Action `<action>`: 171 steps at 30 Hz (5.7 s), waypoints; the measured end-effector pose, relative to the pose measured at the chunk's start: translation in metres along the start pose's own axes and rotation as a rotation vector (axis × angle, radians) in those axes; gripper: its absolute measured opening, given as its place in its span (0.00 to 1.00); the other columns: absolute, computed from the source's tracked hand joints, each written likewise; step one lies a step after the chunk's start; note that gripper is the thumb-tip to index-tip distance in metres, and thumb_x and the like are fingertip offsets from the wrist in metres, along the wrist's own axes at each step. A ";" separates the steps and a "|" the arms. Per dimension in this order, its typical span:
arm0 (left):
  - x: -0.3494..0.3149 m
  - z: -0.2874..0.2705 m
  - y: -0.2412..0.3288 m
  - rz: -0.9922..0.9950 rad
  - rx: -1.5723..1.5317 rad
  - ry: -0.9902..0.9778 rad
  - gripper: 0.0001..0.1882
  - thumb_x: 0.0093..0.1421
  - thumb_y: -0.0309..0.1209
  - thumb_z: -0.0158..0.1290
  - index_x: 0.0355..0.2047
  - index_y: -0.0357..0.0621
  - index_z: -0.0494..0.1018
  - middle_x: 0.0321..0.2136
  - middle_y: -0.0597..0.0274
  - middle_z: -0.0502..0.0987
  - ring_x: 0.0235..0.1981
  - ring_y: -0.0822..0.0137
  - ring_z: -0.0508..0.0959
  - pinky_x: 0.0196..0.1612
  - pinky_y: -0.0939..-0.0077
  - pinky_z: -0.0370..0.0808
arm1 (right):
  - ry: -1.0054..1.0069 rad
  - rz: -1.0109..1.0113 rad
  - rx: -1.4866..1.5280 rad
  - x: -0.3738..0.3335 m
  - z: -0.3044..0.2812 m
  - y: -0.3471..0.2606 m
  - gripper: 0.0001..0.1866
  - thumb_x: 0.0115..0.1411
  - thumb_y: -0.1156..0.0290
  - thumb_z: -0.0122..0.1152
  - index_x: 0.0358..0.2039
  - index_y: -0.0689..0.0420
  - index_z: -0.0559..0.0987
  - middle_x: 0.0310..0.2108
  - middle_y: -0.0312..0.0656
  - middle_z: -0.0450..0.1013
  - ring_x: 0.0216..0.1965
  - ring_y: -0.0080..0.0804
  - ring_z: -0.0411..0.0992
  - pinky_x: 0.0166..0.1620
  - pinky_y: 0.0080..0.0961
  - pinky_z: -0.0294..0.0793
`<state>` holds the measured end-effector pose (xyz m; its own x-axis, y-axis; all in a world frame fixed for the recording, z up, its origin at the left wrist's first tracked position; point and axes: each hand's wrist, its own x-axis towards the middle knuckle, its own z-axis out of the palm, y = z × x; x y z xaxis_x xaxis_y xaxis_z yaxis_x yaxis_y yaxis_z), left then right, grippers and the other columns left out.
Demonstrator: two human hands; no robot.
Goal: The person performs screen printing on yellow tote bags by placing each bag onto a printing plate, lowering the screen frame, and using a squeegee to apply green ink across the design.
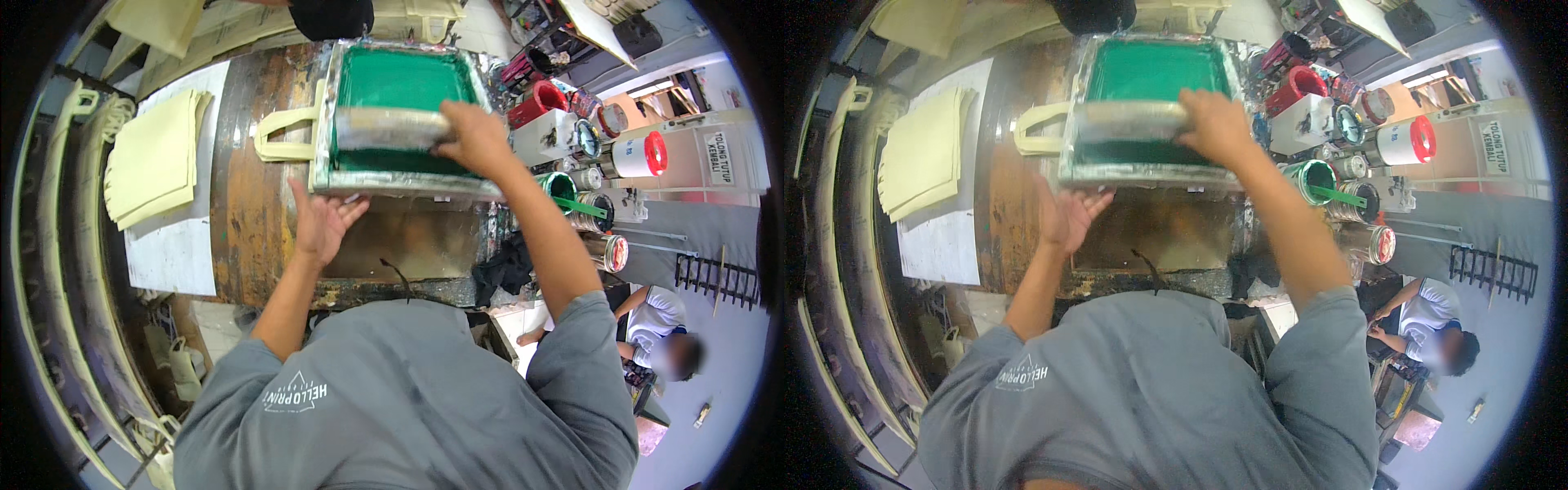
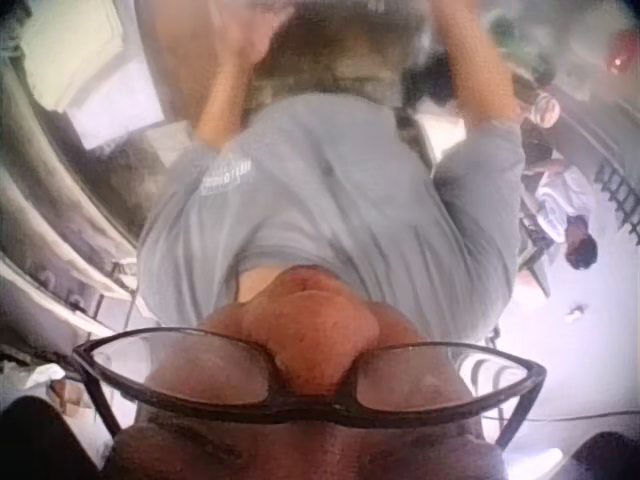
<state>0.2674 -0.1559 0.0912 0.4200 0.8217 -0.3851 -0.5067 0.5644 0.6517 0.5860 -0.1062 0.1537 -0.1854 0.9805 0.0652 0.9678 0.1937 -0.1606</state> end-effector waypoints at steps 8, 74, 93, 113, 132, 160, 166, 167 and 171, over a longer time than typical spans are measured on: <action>0.013 -0.040 -0.045 -0.136 -0.011 0.175 0.60 0.63 0.80 0.34 0.72 0.33 0.55 0.60 0.40 0.72 0.61 0.51 0.76 0.66 0.57 0.74 | -0.042 0.052 -0.061 -0.058 0.063 -0.031 0.30 0.48 0.61 0.80 0.51 0.47 0.75 0.41 0.40 0.76 0.47 0.45 0.75 0.49 0.49 0.68; 0.032 -0.115 -0.058 0.513 1.893 0.301 0.45 0.46 0.61 0.73 0.55 0.40 0.77 0.51 0.53 0.75 0.53 0.49 0.72 0.64 0.47 0.62 | 0.063 0.076 -0.073 -0.123 0.144 -0.062 0.24 0.55 0.57 0.75 0.49 0.51 0.77 0.42 0.40 0.72 0.46 0.42 0.70 0.50 0.44 0.65; 0.105 -0.107 -0.075 0.478 1.760 0.741 0.40 0.57 0.55 0.69 0.58 0.36 0.72 0.50 0.45 0.74 0.53 0.43 0.72 0.59 0.44 0.66 | 0.682 -0.041 -0.223 0.082 -0.111 -0.010 0.33 0.58 0.32 0.66 0.27 0.56 0.82 0.20 0.43 0.76 0.25 0.42 0.77 0.38 0.40 0.63; 0.084 -0.159 0.287 0.844 1.565 0.509 0.09 0.66 0.32 0.64 0.37 0.38 0.79 0.30 0.62 0.81 0.34 0.71 0.77 0.43 0.73 0.76 | 0.694 -0.030 -0.155 0.085 -0.117 -0.007 0.35 0.60 0.31 0.62 0.29 0.57 0.85 0.24 0.48 0.80 0.28 0.45 0.78 0.41 0.41 0.66; 0.151 -0.044 -0.113 0.743 2.062 -0.438 0.34 0.68 0.54 0.56 0.69 0.53 0.69 0.74 0.43 0.58 0.74 0.32 0.56 0.72 0.25 0.51 | 0.608 -0.008 -0.015 0.114 -0.146 0.006 0.34 0.64 0.34 0.58 0.25 0.58 0.80 0.22 0.49 0.78 0.27 0.49 0.77 0.43 0.46 0.67; 0.315 0.028 -0.126 0.887 2.022 -0.109 0.42 0.68 0.63 0.51 0.72 0.46 0.65 0.72 0.48 0.63 0.71 0.45 0.64 0.73 0.30 0.52 | 0.488 0.055 -0.126 0.125 -0.153 0.011 0.36 0.68 0.31 0.50 0.21 0.55 0.74 0.19 0.43 0.71 0.21 0.36 0.64 0.40 0.39 0.67; 0.391 0.064 -0.081 0.671 2.191 -0.127 0.49 0.59 0.66 0.59 0.69 0.44 0.69 0.69 0.51 0.65 0.69 0.44 0.64 0.70 0.33 0.58 | 0.376 0.040 -0.045 0.135 -0.146 0.020 0.36 0.71 0.34 0.48 0.22 0.55 0.76 0.19 0.40 0.71 0.22 0.34 0.67 0.38 0.38 0.70; 0.392 0.070 -0.076 0.642 2.178 -0.146 0.47 0.58 0.66 0.61 0.67 0.46 0.70 0.68 0.52 0.66 0.69 0.44 0.65 0.69 0.33 0.59 | 0.397 0.043 -0.072 0.135 -0.145 0.021 0.35 0.71 0.35 0.48 0.23 0.55 0.77 0.19 0.40 0.71 0.23 0.33 0.69 0.38 0.39 0.71; 0.394 0.081 -0.083 0.738 2.095 -0.200 0.42 0.52 0.67 0.65 0.59 0.56 0.76 0.62 0.56 0.71 0.65 0.45 0.68 0.65 0.35 0.63 | 0.411 0.047 -0.051 0.131 -0.160 0.019 0.34 0.72 0.38 0.50 0.21 0.55 0.77 0.16 0.37 0.68 0.20 0.31 0.69 0.36 0.37 0.74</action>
<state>0.5357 0.1153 -0.0617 0.7077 0.6917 0.1437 0.6597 -0.7199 0.2159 0.6069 0.0202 0.3164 -0.0676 0.8911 0.4488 0.9826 0.1374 -0.1248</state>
